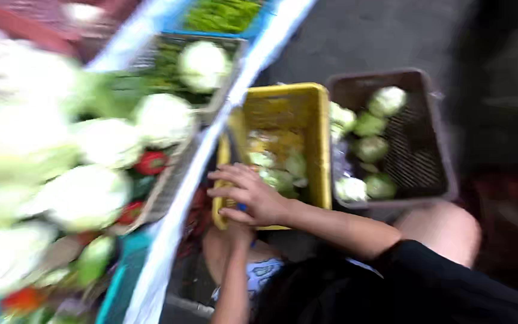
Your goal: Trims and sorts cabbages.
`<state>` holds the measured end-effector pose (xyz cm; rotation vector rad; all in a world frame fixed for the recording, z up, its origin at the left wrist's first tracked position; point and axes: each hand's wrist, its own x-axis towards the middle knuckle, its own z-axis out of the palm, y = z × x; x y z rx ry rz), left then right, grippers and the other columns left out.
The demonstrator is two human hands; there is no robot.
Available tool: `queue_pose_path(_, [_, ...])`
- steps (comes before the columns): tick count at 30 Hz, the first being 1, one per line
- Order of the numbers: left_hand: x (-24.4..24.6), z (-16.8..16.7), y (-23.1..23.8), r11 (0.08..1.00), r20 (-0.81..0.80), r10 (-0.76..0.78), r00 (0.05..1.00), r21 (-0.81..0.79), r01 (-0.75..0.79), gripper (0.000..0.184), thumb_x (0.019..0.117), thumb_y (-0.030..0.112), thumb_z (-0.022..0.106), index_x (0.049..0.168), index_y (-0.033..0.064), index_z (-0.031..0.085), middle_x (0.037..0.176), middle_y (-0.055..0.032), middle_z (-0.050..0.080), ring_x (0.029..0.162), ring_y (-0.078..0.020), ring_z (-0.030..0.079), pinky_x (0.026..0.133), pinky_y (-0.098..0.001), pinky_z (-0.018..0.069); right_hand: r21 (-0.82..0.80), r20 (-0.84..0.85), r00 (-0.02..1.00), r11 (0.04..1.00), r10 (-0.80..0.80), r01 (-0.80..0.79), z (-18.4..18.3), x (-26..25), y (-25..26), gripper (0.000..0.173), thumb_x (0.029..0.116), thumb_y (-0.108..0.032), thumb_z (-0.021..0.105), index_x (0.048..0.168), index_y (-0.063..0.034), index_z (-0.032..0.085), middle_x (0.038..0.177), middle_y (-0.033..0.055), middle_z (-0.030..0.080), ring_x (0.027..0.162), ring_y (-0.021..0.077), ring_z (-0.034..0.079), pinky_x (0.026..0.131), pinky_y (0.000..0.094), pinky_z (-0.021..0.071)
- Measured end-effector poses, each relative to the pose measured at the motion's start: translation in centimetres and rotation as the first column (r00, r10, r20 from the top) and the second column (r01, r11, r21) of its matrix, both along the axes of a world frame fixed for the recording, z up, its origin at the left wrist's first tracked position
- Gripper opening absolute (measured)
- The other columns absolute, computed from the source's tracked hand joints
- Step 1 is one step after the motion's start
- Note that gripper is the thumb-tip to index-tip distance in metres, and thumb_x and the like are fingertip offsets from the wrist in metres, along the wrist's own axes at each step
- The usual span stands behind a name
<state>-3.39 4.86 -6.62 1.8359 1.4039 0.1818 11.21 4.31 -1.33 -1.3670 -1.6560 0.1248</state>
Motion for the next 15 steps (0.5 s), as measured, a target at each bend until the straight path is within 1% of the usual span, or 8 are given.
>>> queue_pose_path(2, [0.4,-4.3,0.8,0.992,0.111,-0.074,0.991,0.108,0.062,0.041,0.1004,0.022,0.063,0.131,-0.0046,0.058,0.102,-0.0172,0.072,0.09,-0.0232,0.072,0.085,-0.0478,0.06,-0.103,-0.02,0.992,0.987,-0.127,0.124,-3.5,5.6,-6.9,0.025,0.0964,-0.024,0.067,0.118,-0.0147,0.075,0.14,0.0067,0.063,0.14,0.0269,0.05,0.121,0.0556,0.0337])
queue_pose_path(4, [0.4,-5.1,1.0,0.997,0.151,-0.05,0.987,0.069,0.04,0.038,0.1008,0.023,0.063,0.128,-0.0035,0.057,0.089,-0.011,0.07,0.073,-0.0168,0.07,0.071,-0.0414,0.0618,-0.307,0.031,0.912,0.865,-0.409,0.398,-6.1,11.8,-14.1,0.025,0.0971,-0.022,0.066,0.117,-0.0109,0.075,0.133,0.0071,0.067,0.133,0.0257,0.056,0.116,0.0529,0.0391])
queue_pose_path(6, [0.7,-5.0,1.0,0.999,0.168,-0.012,0.986,0.037,0.005,0.036,0.1001,0.02,0.064,0.127,-0.0037,0.058,0.089,-0.01,0.069,0.071,-0.0146,0.07,0.069,-0.0381,0.0626,-0.632,0.102,0.718,0.512,-0.688,0.581,-7.7,18.6,-19.8,0.033,0.1019,-0.029,0.061,0.127,-0.0089,0.069,0.132,0.0129,0.066,0.128,0.0295,0.059,0.111,0.0535,0.0445])
queue_pose_path(8, [0.6,-5.2,0.8,0.999,0.189,-0.003,0.982,0.05,-0.007,0.034,0.0991,0.018,0.065,0.124,-0.0038,0.059,0.087,-0.0083,0.069,0.069,-0.0122,0.069,0.067,-0.035,0.0621,-0.834,0.166,0.51,0.156,-0.844,0.53,-10.9,24.6,-24.3,0.044,0.1019,-0.036,0.059,0.136,-0.0091,0.062,0.135,0.0211,0.062,0.127,0.0401,0.058,0.106,0.0645,0.0449])
queue_pose_path(9, [0.7,-5.3,0.8,0.999,0.194,-0.006,0.981,0.053,-0.005,0.033,0.0994,0.018,0.065,0.123,-0.0036,0.058,0.086,-0.0078,0.069,0.069,-0.0118,0.069,0.067,-0.0342,0.0621,-0.876,0.228,0.474,0.034,-0.851,0.482,-12.9,27.1,-26.1,0.048,0.0994,-0.038,0.062,0.137,-0.0081,0.061,0.135,0.0248,0.061,0.126,0.0452,0.057,0.103,0.0699,0.0439])
queue_pose_path(12, [0.9,-5.1,0.8,0.998,0.191,0.001,0.982,0.059,-0.012,0.032,0.0992,0.018,0.065,0.123,-0.0026,0.059,0.083,-0.0053,0.068,0.065,-0.0092,0.067,0.063,-0.0302,0.0606,-0.903,0.398,0.639,-0.159,-0.658,0.399,-18.3,31.3,-28.5,0.069,0.083,-0.033,0.081,0.142,-0.0071,0.055,0.14,0.0304,0.053,0.126,0.0527,0.053,0.097,0.0757,0.0433])
queue_pose_path(14, [0.9,-4.7,0.5,0.998,0.159,0.01,0.987,0.061,-0.02,0.032,0.0997,0.019,0.065,0.123,-0.002,0.059,0.082,-0.0052,0.068,0.064,-0.0098,0.068,0.063,-0.031,0.0606,-0.898,0.439,0.72,-0.229,-0.537,0.376,-20.4,31.3,-28.4,0.089,0.0726,-0.027,0.091,0.149,-0.0096,0.049,0.149,0.0339,0.043,0.129,0.0582,0.048,0.098,0.079,0.0407])
queue_pose_path(15, [0.9,-4.4,0.3,0.998,0.125,0.014,0.992,0.063,-0.022,0.032,0.0997,0.02,0.065,0.123,-0.0016,0.06,0.081,-0.0064,0.068,0.065,-0.0119,0.068,0.063,-0.0338,0.0604,-0.891,0.452,0.731,-0.233,-0.512,0.389,-21.7,30.6,-28.8,0.09,0.0711,-0.022,0.092,0.149,-0.0103,0.049,0.149,0.0351,0.043,0.127,0.06,0.049,0.097,0.0798,0.0416])
